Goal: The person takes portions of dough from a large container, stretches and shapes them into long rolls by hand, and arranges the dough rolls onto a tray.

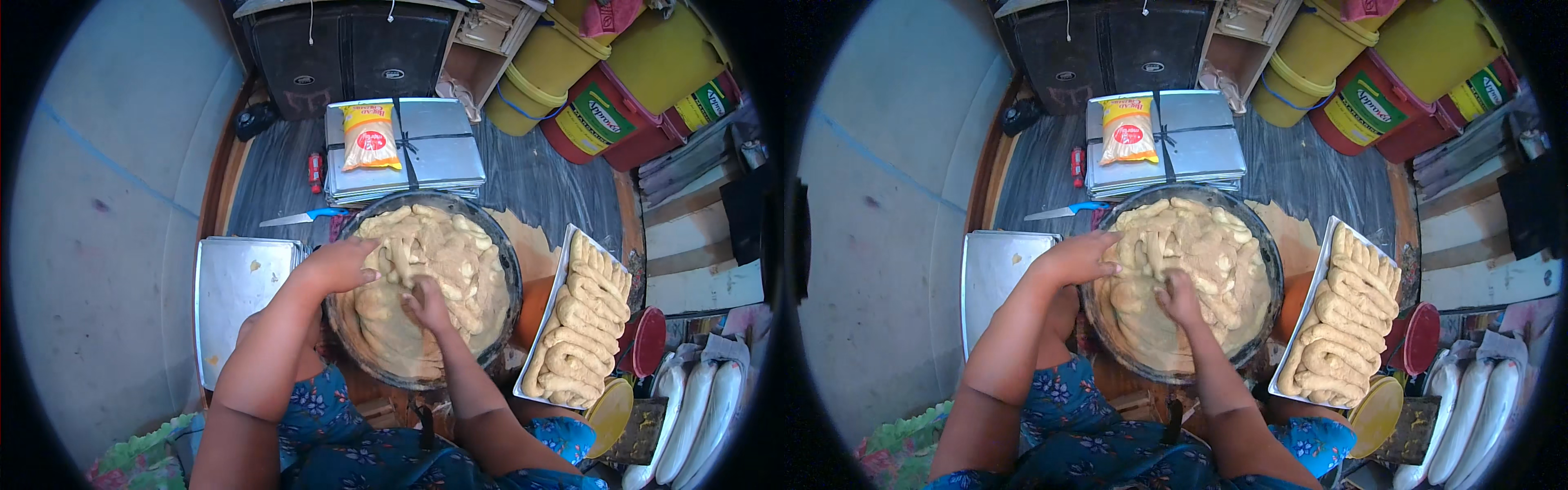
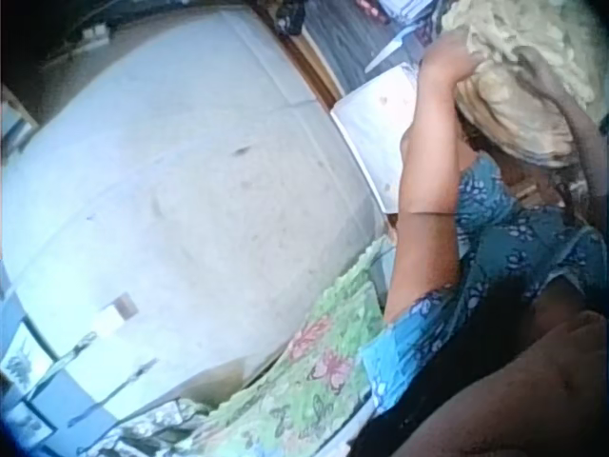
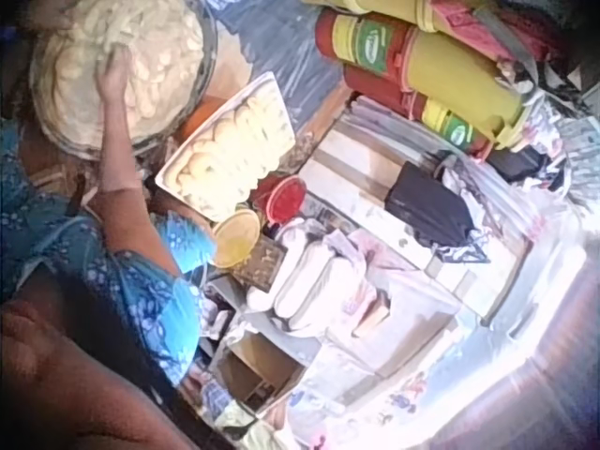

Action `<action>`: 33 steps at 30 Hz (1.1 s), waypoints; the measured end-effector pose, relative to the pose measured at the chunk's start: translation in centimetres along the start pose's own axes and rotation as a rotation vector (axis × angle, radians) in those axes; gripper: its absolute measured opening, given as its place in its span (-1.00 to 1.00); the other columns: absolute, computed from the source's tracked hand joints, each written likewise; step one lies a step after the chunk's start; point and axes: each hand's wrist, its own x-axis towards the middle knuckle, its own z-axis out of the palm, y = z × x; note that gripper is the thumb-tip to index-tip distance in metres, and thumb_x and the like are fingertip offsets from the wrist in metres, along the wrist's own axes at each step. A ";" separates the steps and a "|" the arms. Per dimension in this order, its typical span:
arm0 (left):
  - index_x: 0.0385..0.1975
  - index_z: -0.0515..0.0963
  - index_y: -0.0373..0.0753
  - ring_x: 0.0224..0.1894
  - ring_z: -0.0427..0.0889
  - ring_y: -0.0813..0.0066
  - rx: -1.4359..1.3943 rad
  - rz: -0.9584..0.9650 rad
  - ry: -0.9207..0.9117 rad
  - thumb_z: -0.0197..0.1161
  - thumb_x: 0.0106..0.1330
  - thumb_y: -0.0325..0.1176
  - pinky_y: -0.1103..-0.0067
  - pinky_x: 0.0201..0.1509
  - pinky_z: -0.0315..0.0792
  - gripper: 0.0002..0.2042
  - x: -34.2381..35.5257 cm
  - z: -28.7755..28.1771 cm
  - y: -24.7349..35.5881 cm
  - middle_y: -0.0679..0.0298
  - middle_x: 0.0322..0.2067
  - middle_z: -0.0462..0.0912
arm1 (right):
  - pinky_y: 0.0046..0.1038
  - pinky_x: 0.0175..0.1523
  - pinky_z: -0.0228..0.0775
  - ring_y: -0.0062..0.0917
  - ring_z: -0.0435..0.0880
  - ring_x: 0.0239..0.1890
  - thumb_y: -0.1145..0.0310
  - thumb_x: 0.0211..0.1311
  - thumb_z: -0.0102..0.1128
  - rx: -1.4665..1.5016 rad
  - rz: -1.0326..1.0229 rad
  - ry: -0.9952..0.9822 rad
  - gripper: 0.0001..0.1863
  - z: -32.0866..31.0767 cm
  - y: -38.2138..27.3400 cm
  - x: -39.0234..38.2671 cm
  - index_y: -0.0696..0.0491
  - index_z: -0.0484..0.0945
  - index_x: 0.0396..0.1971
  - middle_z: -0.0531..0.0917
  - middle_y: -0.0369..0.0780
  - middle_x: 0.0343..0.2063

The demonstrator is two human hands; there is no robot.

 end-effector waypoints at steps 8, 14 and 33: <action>0.28 0.25 -0.21 0.17 0.42 -0.04 -0.012 -0.034 -0.002 0.23 0.20 -0.07 0.28 0.23 0.31 -0.34 -0.4 -0.8 -0.4 -0.10 0.15 0.39 | 0.08 0.34 -0.04 -0.15 0.25 0.31 0.13 0.09 0.29 -0.696 0.233 -0.294 -0.39 -3.1 6.9 9.3 -0.06 0.41 0.17 0.37 -0.09 0.22; 0.29 0.23 -0.22 0.18 0.41 -0.06 -0.012 -0.063 0.008 0.24 0.21 -0.08 0.28 0.24 0.30 -0.33 -0.3 -1.4 -0.7 -0.12 0.16 0.38 | 0.07 0.29 0.02 -0.28 0.50 0.12 0.13 0.10 0.27 -0.201 0.525 -0.270 -0.55 -3.2 10.5 13.4 0.00 0.56 -0.02 0.58 -0.15 -0.02; 0.29 0.23 -0.25 0.22 0.37 -0.01 -0.054 -0.060 0.019 0.27 0.18 -0.10 0.30 0.29 0.26 -0.30 -0.4 -1.0 -1.9 -0.13 0.19 0.35 | -0.38 -0.14 0.42 -0.40 0.58 -0.33 0.29 0.28 0.14 0.292 0.192 0.318 -0.73 -9.0 4.2 18.1 0.21 0.51 -0.21 0.62 -0.10 -0.40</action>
